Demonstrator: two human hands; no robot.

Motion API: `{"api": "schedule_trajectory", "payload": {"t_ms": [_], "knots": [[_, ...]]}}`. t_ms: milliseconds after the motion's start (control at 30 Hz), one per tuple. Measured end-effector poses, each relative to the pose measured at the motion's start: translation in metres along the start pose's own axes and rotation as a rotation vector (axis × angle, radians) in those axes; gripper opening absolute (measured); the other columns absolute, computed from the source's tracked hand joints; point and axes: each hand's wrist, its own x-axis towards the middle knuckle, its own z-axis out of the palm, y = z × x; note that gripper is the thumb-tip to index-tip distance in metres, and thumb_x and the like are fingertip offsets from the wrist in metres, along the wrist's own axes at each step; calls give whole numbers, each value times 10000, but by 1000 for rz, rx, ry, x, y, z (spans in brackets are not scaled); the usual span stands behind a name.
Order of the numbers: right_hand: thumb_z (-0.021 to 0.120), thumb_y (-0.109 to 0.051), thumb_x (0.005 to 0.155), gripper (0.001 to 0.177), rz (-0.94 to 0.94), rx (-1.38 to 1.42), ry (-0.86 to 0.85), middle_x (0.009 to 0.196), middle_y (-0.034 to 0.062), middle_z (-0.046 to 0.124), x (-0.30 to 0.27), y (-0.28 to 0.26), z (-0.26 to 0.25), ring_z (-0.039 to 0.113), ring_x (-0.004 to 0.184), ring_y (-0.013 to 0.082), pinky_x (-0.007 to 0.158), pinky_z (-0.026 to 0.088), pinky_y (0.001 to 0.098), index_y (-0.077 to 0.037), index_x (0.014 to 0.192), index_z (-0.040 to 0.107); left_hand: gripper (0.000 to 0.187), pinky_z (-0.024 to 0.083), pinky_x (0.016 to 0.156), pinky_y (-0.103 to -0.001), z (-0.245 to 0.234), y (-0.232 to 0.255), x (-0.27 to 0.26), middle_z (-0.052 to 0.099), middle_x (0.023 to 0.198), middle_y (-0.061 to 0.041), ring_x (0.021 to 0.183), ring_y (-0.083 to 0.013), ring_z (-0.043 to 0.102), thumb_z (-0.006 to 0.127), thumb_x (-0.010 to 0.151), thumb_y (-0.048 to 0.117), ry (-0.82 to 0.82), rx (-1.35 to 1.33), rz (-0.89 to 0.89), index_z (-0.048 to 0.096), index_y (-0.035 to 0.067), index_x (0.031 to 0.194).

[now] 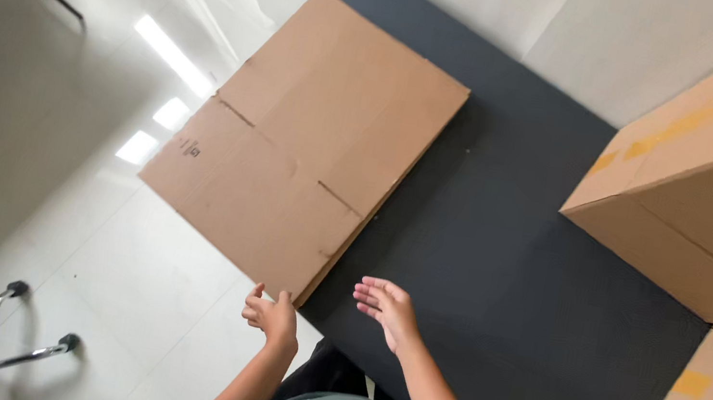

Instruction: The person assembles a cardboard box by folding the flaps and sealing it with adhesive tape using a tape roll and scissors.

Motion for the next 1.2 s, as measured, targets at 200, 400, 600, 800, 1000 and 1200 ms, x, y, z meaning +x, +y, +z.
{"api": "schedule_trajectory", "payload": {"t_ms": [200, 400, 600, 800, 1000, 1200], "knots": [[495, -71, 870, 301, 78, 46, -36, 1085, 215, 609, 16, 14, 52, 628, 959, 266, 806, 532, 362, 17, 1155, 537, 521, 297, 933, -386, -24, 3, 40, 463, 1136, -83, 1042, -209, 496, 529, 835, 172, -350, -408, -243, 377, 31, 1314], [594, -168, 851, 354, 106, 109, 22, 1088, 197, 578, 18, 26, 73, 607, 958, 293, 822, 526, 419, -24, 1167, 521, 635, 314, 938, -419, -37, 36, 14, 425, 1189, -223, 1019, -267, 455, 583, 867, 228, -354, -526, -245, 274, -57, 1343], [749, -252, 756, 275, -123, 12, 149, 735, 83, 606, 29, -9, 91, 625, 650, 195, 588, 556, 320, -38, 796, 582, 375, 476, 822, -461, -58, 63, -25, 474, 1050, -176, 905, -265, 516, 459, 936, 154, -660, -368, -22, 406, -61, 1239], [593, -213, 825, 441, -787, -768, 319, 530, -61, 219, -149, -173, 86, 232, 523, 41, 453, 167, 278, -137, 551, 255, 638, 507, 507, -216, -127, 185, -117, 625, 618, -119, 525, -188, 603, 365, 883, 506, -1520, 386, 119, 638, -28, 664], [576, -197, 815, 434, -953, -1360, 603, 484, 31, 166, -319, -209, 69, 171, 451, 126, 408, 208, 292, -84, 537, 263, 442, 387, 543, -241, -160, 287, -197, 641, 671, -8, 627, -116, 576, 414, 872, 417, -1574, 401, 950, 654, 100, 679], [533, -219, 818, 268, -903, -1598, 789, 367, -6, 424, -317, -141, 41, 418, 304, 158, 321, 312, 328, -154, 568, 463, 310, 377, 960, -449, -121, 286, -248, 439, 1289, -115, 1206, -321, 415, 501, 894, 231, -1489, 48, 1714, 499, 98, 1174]]}}
